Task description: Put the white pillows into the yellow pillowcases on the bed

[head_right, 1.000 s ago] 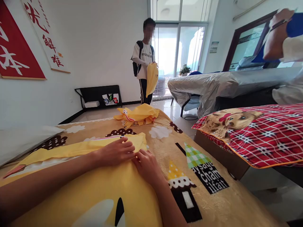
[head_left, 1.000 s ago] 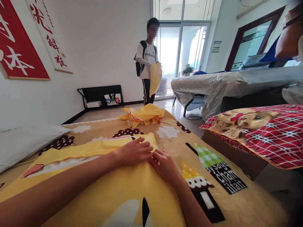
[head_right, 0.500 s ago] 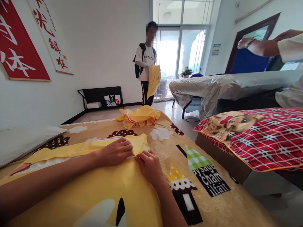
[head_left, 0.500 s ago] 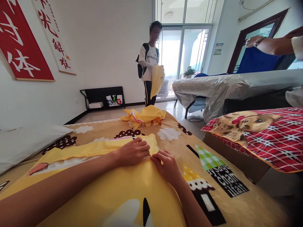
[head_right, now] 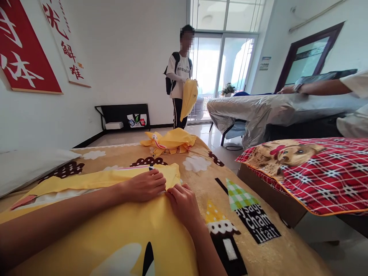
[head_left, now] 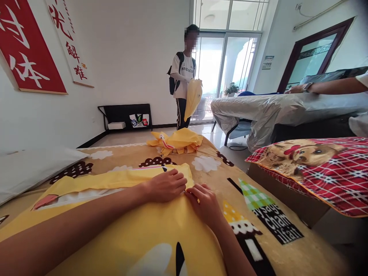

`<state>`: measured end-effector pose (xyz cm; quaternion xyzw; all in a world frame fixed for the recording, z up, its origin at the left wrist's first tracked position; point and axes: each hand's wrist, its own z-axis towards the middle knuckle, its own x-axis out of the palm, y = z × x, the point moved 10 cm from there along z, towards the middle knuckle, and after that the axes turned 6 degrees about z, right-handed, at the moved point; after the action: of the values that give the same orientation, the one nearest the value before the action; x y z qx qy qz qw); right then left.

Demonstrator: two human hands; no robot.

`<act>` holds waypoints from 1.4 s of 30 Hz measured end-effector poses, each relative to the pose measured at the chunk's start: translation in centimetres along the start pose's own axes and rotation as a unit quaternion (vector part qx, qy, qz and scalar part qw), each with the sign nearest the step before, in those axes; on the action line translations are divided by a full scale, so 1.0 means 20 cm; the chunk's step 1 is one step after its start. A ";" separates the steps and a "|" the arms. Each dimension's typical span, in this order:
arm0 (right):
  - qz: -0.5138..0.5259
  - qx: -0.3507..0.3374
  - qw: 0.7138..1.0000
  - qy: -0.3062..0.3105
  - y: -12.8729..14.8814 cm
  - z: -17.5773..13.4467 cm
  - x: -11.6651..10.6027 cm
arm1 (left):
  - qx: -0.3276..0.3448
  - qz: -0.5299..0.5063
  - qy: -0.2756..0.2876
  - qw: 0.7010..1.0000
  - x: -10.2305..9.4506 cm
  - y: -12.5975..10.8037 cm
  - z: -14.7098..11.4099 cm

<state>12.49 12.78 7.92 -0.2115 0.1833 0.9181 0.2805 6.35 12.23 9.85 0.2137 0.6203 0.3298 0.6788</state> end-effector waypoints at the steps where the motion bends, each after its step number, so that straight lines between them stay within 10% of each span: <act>1: 0.002 -0.003 1.000 -0.001 0.00 0.00 0.00 | 0.022 0.008 0.001 1.000 -0.01 -0.02 0.00; 5: 0.013 -0.005 1.000 -0.011 0.00 0.00 -0.01 | 0.050 0.006 -0.001 0.999 -0.03 -0.04 0.00; 15: 0.024 0.016 1.000 0.005 -0.02 -0.01 0.02 | -0.154 -0.090 0.084 0.980 0.06 0.07 -0.04; 22: -0.003 -0.020 1.000 -0.004 0.03 0.00 0.00 | -0.345 -0.253 0.181 0.886 0.13 0.11 -0.10; 30: -0.046 -0.043 0.998 -0.019 0.06 0.00 -0.03 | -0.503 -0.422 0.094 0.748 0.21 0.20 -0.19; 42: -0.069 -0.041 0.997 -0.007 0.08 0.01 -0.03 | -0.539 -0.425 0.121 0.717 0.24 0.23 -0.20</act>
<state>11.93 11.40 8.69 -0.2285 0.1283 0.9048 0.3357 1.65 18.35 9.19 -0.5161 0.4403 0.3084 0.6668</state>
